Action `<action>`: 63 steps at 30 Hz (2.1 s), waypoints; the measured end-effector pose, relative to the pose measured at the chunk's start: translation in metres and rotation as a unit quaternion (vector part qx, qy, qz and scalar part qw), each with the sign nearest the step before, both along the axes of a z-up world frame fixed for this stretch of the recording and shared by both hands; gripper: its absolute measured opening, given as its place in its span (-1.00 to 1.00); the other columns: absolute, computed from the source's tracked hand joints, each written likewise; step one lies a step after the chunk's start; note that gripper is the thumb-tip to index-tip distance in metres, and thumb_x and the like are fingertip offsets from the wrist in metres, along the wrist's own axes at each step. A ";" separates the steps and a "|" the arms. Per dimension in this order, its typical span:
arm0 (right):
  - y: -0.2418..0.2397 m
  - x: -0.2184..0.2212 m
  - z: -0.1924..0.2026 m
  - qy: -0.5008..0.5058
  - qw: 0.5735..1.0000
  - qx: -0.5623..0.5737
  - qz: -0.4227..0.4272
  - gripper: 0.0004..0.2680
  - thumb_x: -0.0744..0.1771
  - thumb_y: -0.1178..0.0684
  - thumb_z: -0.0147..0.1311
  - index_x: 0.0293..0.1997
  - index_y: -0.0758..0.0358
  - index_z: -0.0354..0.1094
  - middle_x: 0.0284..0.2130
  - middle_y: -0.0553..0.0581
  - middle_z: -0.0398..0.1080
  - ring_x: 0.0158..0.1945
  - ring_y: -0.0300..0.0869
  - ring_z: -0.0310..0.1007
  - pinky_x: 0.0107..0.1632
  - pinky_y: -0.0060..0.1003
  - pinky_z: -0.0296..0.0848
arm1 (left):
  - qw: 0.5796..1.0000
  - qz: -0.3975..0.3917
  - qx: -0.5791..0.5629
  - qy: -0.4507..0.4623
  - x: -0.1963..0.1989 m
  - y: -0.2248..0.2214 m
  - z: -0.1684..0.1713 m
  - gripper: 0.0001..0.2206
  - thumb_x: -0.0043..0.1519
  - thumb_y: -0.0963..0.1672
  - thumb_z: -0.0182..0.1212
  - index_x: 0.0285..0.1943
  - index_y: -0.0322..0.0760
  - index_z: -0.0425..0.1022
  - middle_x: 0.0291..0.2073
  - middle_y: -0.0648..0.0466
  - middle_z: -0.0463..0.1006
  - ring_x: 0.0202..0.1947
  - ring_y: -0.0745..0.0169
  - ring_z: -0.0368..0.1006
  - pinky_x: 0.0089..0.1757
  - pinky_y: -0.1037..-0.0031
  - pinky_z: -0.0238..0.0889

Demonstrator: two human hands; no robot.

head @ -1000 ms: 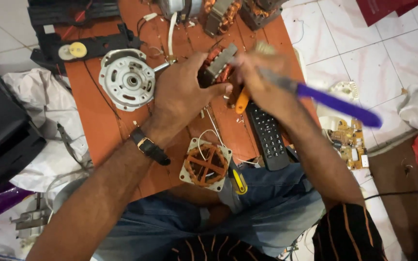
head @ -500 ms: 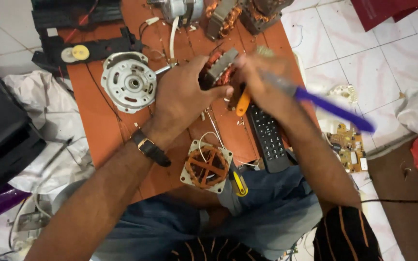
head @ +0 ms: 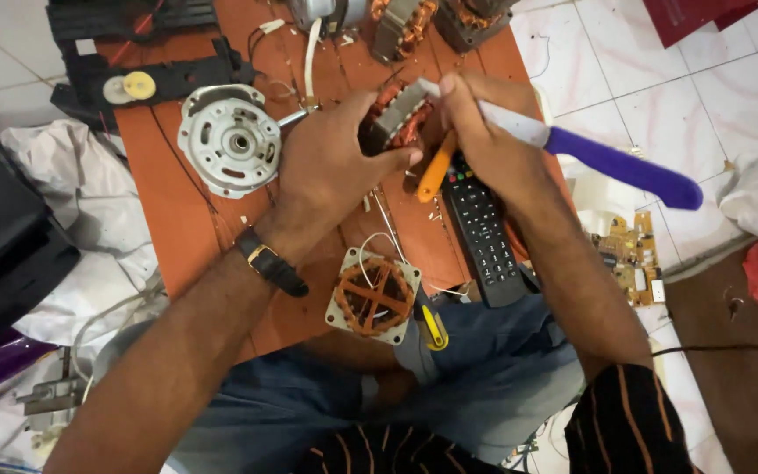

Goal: Inspecting and cleaning the internal components of a fan motor using a brush and a small tool.

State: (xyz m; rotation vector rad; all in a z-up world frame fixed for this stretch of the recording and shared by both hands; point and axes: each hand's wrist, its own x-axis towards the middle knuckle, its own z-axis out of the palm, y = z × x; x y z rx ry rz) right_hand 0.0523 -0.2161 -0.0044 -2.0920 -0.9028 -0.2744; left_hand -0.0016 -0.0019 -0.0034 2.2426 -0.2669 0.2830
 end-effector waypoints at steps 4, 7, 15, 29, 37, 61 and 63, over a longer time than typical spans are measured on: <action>0.008 -0.006 0.012 -0.045 0.998 0.018 0.043 -0.77 0.41 0.31 -0.04 -0.49 0.30 0.27 -0.59 0.09 0.29 -0.58 -0.19 0.12 -0.40 -0.27 0.17 | 1.000 0.000 0.004 -0.009 0.001 0.002 0.001 -0.52 0.06 0.05 0.50 0.04 -0.25 0.51 -0.42 0.11 0.59 -0.47 0.16 0.49 -0.37 0.35 0.25; 0.006 0.001 0.015 0.003 1.000 0.028 0.014 -0.76 0.45 0.30 -0.09 -0.45 0.37 0.32 -0.57 0.15 0.35 -0.64 -0.23 0.18 -0.61 -0.39 0.07 | 0.999 -0.006 0.006 -0.034 0.004 0.004 0.002 -0.49 0.04 0.09 0.50 0.03 -0.27 0.54 -0.43 0.07 0.60 -0.52 0.08 0.47 -0.42 0.30 0.23; 0.014 -0.011 0.020 -0.036 0.998 0.022 0.037 -0.74 0.44 0.27 -0.05 -0.49 0.30 0.25 -0.61 0.08 0.24 -0.60 -0.20 0.12 -0.48 -0.33 0.10 | 1.000 -0.005 -0.013 -0.006 -0.003 0.002 0.007 -0.51 0.04 0.02 0.51 0.06 -0.27 0.51 -0.37 0.07 0.62 -0.45 0.11 0.51 -0.35 0.33 0.28; 0.009 -0.006 0.011 -0.042 0.998 -0.020 0.033 -0.74 0.44 0.22 -0.08 -0.50 0.29 0.24 -0.67 0.04 0.23 -0.70 -0.20 0.09 -0.61 -0.32 0.07 | 1.000 -0.015 -0.024 -0.007 0.000 0.003 0.007 -0.56 0.06 0.02 0.51 -0.02 -0.27 0.50 -0.46 0.10 0.56 -0.52 0.16 0.46 -0.40 0.34 0.25; 0.002 0.001 0.002 -0.020 1.000 0.014 0.009 -0.78 0.43 0.30 -0.06 -0.44 0.33 0.28 -0.52 0.12 0.29 -0.57 -0.21 0.11 -0.52 -0.31 0.09 | 1.000 -0.015 -0.006 -0.013 0.001 0.003 0.003 -0.51 0.06 0.05 0.49 0.05 -0.28 0.52 -0.37 0.08 0.61 -0.45 0.13 0.50 -0.36 0.33 0.26; 0.005 -0.018 0.028 0.124 0.968 0.157 -0.153 -0.66 0.46 -0.13 -0.20 -0.32 0.32 0.37 -0.52 0.06 0.34 -0.48 -0.28 0.27 -0.38 -0.40 0.22 | 0.999 -0.006 -0.024 -0.032 -0.001 0.001 0.003 -0.50 0.08 -0.07 0.43 0.19 -0.30 0.43 -0.28 0.05 0.64 -0.37 0.11 0.54 -0.30 0.36 0.34; 0.002 -0.013 0.023 0.149 0.965 0.150 -0.157 -0.64 0.45 -0.20 -0.29 -0.23 0.26 0.37 -0.48 0.01 0.33 -0.44 -0.32 0.27 -0.35 -0.43 0.22 | 0.998 -0.005 -0.034 -0.048 -0.005 0.002 0.008 -0.52 0.11 -0.06 0.42 0.19 -0.29 0.43 -0.25 0.07 0.63 -0.37 0.18 0.52 -0.30 0.41 0.34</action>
